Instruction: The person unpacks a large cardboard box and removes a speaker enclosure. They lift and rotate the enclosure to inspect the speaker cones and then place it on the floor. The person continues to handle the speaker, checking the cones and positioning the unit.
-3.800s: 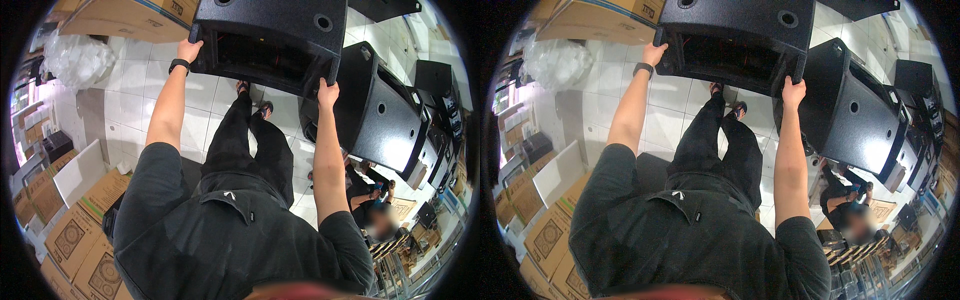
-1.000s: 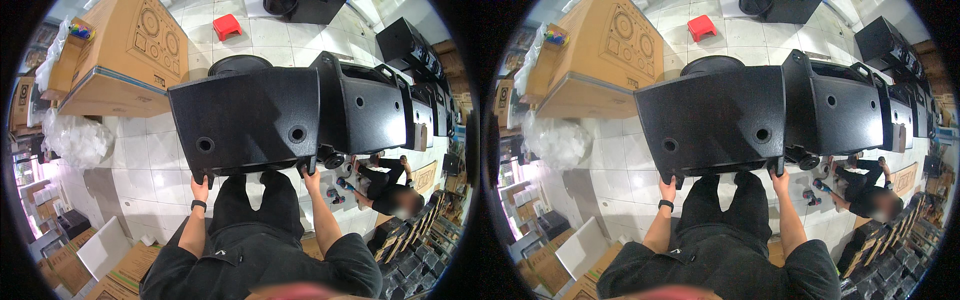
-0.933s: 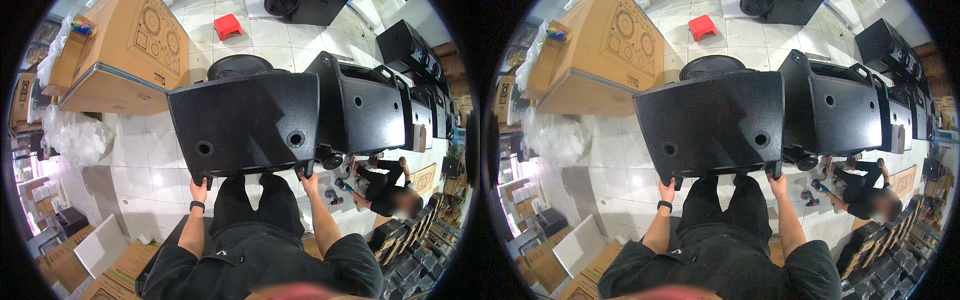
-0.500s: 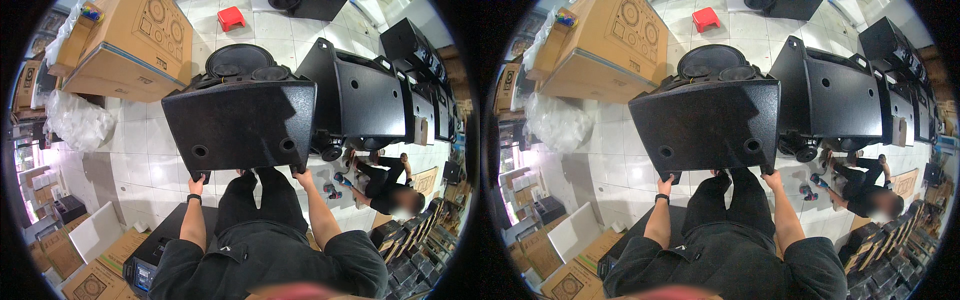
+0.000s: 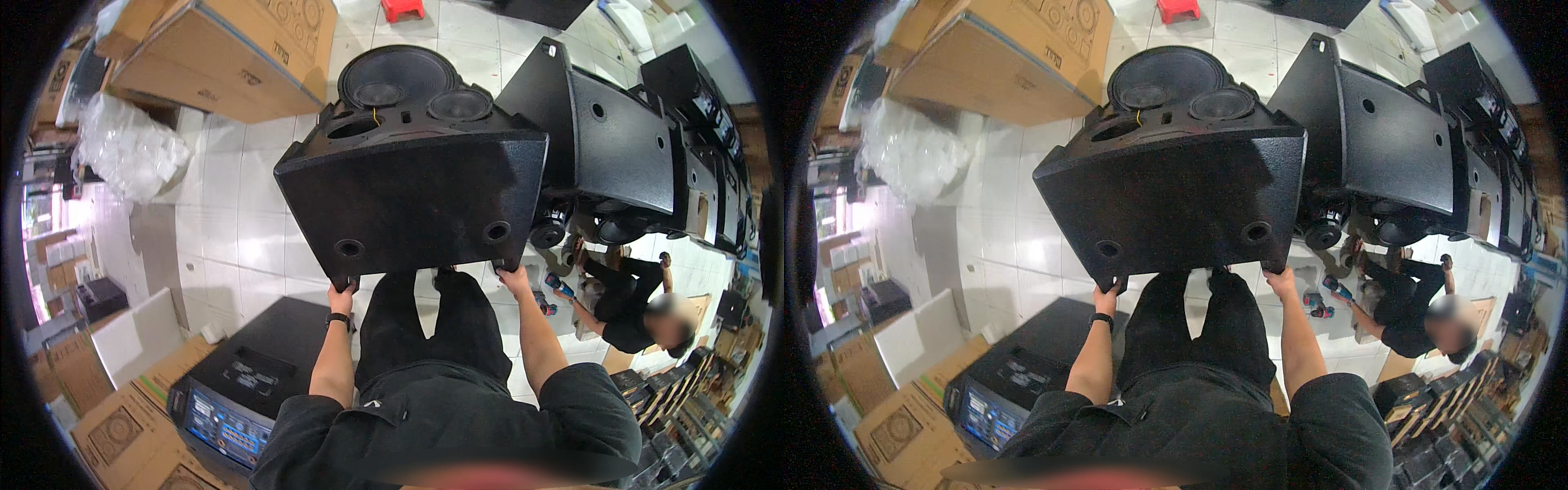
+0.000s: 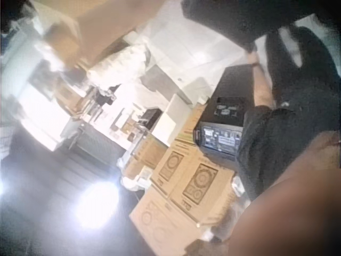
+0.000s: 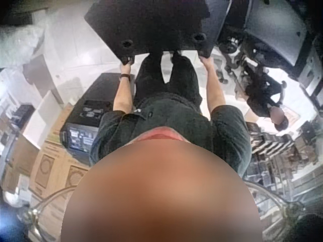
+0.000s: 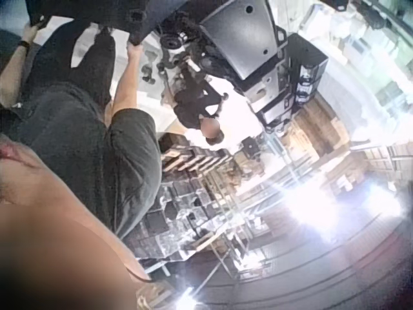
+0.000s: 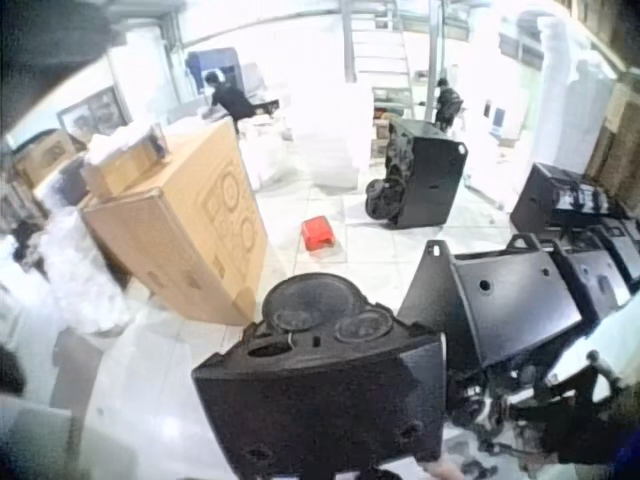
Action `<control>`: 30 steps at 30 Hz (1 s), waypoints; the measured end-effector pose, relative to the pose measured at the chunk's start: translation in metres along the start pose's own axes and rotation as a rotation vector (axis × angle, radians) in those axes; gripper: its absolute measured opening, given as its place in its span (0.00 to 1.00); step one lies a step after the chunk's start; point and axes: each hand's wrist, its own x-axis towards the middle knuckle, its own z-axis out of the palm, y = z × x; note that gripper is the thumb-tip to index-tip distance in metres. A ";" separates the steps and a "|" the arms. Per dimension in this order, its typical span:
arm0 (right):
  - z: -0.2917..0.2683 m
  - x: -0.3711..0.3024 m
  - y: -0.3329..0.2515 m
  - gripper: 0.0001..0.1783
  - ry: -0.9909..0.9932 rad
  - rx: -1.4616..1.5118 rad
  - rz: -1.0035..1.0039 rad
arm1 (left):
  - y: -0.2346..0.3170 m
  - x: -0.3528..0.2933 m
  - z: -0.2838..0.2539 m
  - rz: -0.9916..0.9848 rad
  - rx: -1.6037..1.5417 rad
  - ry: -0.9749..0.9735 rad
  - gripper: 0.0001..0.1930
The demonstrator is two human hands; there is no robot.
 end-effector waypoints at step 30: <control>-0.105 -0.101 0.182 0.14 -0.152 -0.073 -0.110 | -0.201 -0.259 -0.005 -0.110 0.183 0.081 0.15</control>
